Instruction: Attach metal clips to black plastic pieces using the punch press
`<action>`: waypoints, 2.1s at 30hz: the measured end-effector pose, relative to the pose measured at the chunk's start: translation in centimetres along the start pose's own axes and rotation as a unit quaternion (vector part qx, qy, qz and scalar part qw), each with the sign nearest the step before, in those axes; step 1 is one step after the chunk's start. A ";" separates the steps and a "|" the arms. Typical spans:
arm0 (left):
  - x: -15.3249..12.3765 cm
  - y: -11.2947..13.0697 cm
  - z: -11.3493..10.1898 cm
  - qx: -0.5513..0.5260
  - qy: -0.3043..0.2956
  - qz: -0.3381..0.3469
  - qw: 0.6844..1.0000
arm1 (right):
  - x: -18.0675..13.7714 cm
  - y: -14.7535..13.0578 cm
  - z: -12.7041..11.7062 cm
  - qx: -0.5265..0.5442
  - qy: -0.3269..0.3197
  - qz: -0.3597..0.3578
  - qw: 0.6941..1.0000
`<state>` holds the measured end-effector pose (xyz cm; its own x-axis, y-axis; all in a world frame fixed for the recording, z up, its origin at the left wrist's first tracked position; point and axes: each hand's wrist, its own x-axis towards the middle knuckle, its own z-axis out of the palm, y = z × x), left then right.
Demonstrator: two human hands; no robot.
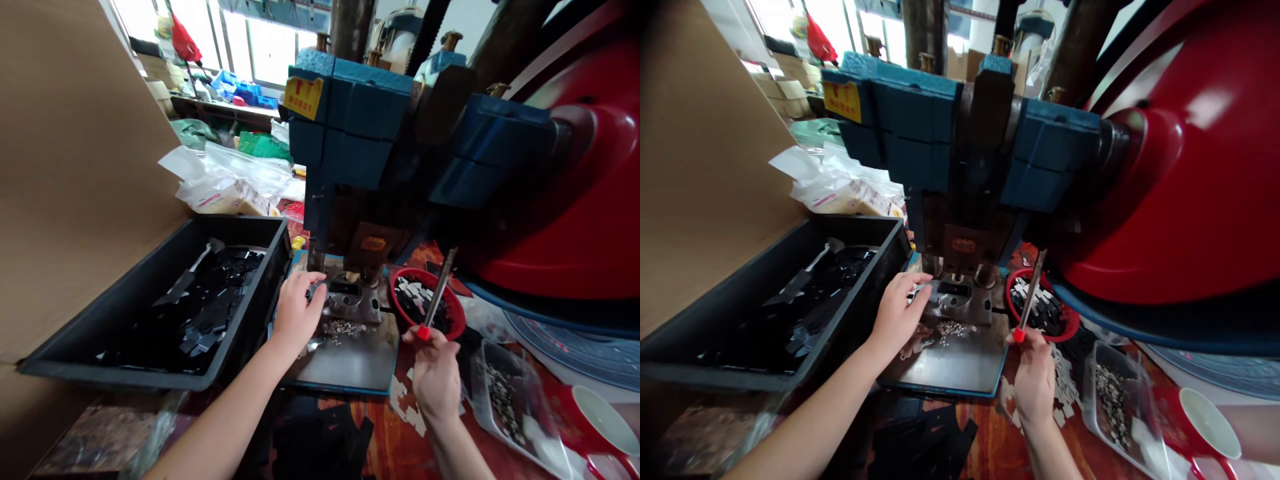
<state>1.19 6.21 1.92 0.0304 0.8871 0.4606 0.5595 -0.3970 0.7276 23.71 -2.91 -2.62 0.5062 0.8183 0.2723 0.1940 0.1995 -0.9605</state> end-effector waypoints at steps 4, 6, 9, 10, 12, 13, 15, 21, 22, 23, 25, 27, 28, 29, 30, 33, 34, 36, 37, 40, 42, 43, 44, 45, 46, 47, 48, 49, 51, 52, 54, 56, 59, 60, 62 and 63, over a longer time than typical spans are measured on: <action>-3.1 -0.2 -1.8 -0.009 -0.001 -0.003 1.000 | -0.3 -0.6 -0.7 -0.039 -0.003 -0.028 0.999; -5.1 -0.5 -2.8 0.000 -0.016 0.001 1.000 | 0.3 -0.8 -0.3 -0.071 -0.002 -0.029 0.997; -8.1 -1.3 -4.0 0.020 -0.024 0.015 0.999 | 0.8 -0.6 0.5 -0.079 0.017 -0.031 0.996; -9.0 -1.5 -4.3 0.027 -0.026 0.019 0.999 | 0.7 -0.4 0.7 -0.065 0.013 -0.026 0.997; -10.3 -2.0 -4.9 0.038 -0.028 0.019 0.999 | 0.5 0.0 1.1 -0.019 -0.003 -0.013 1.000; -10.8 -2.1 -5.1 0.042 -0.028 0.016 0.999 | 0.4 0.1 1.3 -0.001 -0.012 -0.003 1.000; -11.3 -2.3 -5.5 0.048 -0.026 0.006 0.998 | 0.7 0.1 2.1 -0.006 -0.033 0.017 0.999; -12.2 -1.4 -6.2 0.057 -0.121 0.015 0.991 | 5.0 -0.8 6.3 -0.156 -0.163 -0.033 0.974; -12.5 -1.1 -6.2 0.060 -0.166 0.019 0.984 | 5.7 -1.0 7.0 -0.181 -0.177 -0.041 0.967; -13.0 -0.9 -6.1 0.067 -0.215 0.022 0.974 | 6.3 -1.0 7.5 -0.199 -0.188 -0.046 0.961; -14.3 -0.7 -5.8 0.085 -0.306 0.019 0.948 | 7.0 -1.1 8.1 -0.205 -0.192 -0.043 0.959; -15.6 -0.9 -5.2 0.109 -0.360 0.009 0.927 | 7.2 -1.0 7.6 -0.197 -0.175 -0.034 0.964; -16.2 -1.0 -4.9 0.120 -0.372 -0.001 0.920 | 7.2 -0.9 6.9 -0.193 -0.160 -0.028 0.968; -16.6 -1.2 -4.5 0.127 -0.379 -0.011 0.916 | 7.2 -0.7 6.0 -0.190 -0.145 -0.020 0.971; -17.0 -1.4 -4.2 0.132 -0.384 -0.023 0.913 | 7.2 -0.5 4.8 -0.187 -0.126 -0.011 0.974; -17.2 -2.0 -3.5 0.129 -0.391 -0.055 0.910 | 6.8 0.4 0.8 -0.188 -0.046 0.008 0.981; -17.1 -2.1 -3.3 0.125 -0.392 -0.062 0.909 | 6.4 0.7 -0.2 -0.198 -0.020 0.003 0.980; -16.6 -2.4 -3.1 0.121 -0.393 -0.070 0.909 | 5.1 0.9 -1.2 -0.229 0.009 -0.010 0.973; -16.4 -2.4 -3.1 0.123 -0.394 -0.073 0.908 | 4.2 0.8 -1.0 -0.244 -0.006 -0.022 0.970; -15.8 -2.1 -3.2 0.144 -0.396 -0.080 0.903 | 1.1 0.0 1.5 -0.266 -0.201 -0.095 0.938; -15.7 -1.7 -3.5 0.141 -0.402 -0.078 0.901 | -0.5 -0.7 3.6 -0.305 -0.309 -0.151 0.888; -15.8 -1.4 -3.7 0.133 -0.409 -0.075 0.900 | -1.1 -1.1 4.5 -0.332 -0.334 -0.170 0.866; -15.8 -1.3 -3.9 0.126 -0.418 -0.072 0.897 | -1.5 -1.3 5.2 -0.358 -0.346 -0.184 0.847; -15.9 -1.1 -4.0 0.122 -0.429 -0.072 0.892 | -1.7 -1.5 5.7 -0.381 -0.352 -0.193 0.833; -16.0 -1.1 -4.1 0.122 -0.439 -0.075 0.887 | -1.8 -1.6 5.9 -0.397 -0.357 -0.199 0.822; -16.0 -1.1 -4.2 0.124 -0.445 -0.082 0.883 | -1.7 -1.7 5.9 -0.403 -0.363 -0.204 0.815; -16.1 -1.2 -4.2 0.127 -0.448 -0.091 0.881 | -1.5 -1.8 5.8 -0.400 -0.365 -0.206 0.815; -16.2 -1.3 -4.1 0.127 -0.448 -0.099 0.880 | -1.3 -2.0 5.7 -0.390 -0.360 -0.208 0.821; -16.2 -1.6 -3.9 0.125 -0.444 -0.110 0.880 | -0.3 -2.4 5.7 -0.357 -0.326 -0.217 0.848; -16.3 -1.8 -3.8 0.123 -0.442 -0.111 0.881 | 0.3 -2.7 5.8 -0.340 -0.298 -0.226 0.863; -16.2 -1.9 -3.6 0.118 -0.434 -0.107 0.887 | 2.0 -3.2 6.5 -0.317 -0.246 -0.257 0.879; -16.0 -1.7 -3.6 0.108 -0.415 -0.101 0.898 | 3.8 -3.5 7.4 -0.314 -0.225 -0.298 0.873; -15.2 -0.8 -4.1 0.077 -0.380 -0.100 0.917 | 5.8 -3.4 8.3 -0.334 -0.228 -0.340 0.849; -14.9 -0.5 -4.4 0.063 -0.365 -0.102 0.923 | 6.0 -3.2 8.4 -0.341 -0.228 -0.346 0.844; -13.9 0.1 -5.0 0.033 -0.328 -0.114 0.937 | 6.1 -2.7 8.1 -0.344 -0.225 -0.353 0.841; -13.4 0.4 -5.2 0.015 -0.306 -0.123 0.944 | 6.0 -2.5 7.9 -0.339 -0.225 -0.356 0.841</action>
<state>-3.35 -7.08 -1.33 0.3642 0.9251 -0.1071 0.6346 -0.1624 0.7556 19.64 5.73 0.94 -0.2806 0.7729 0.5690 0.8254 0.4969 -0.2680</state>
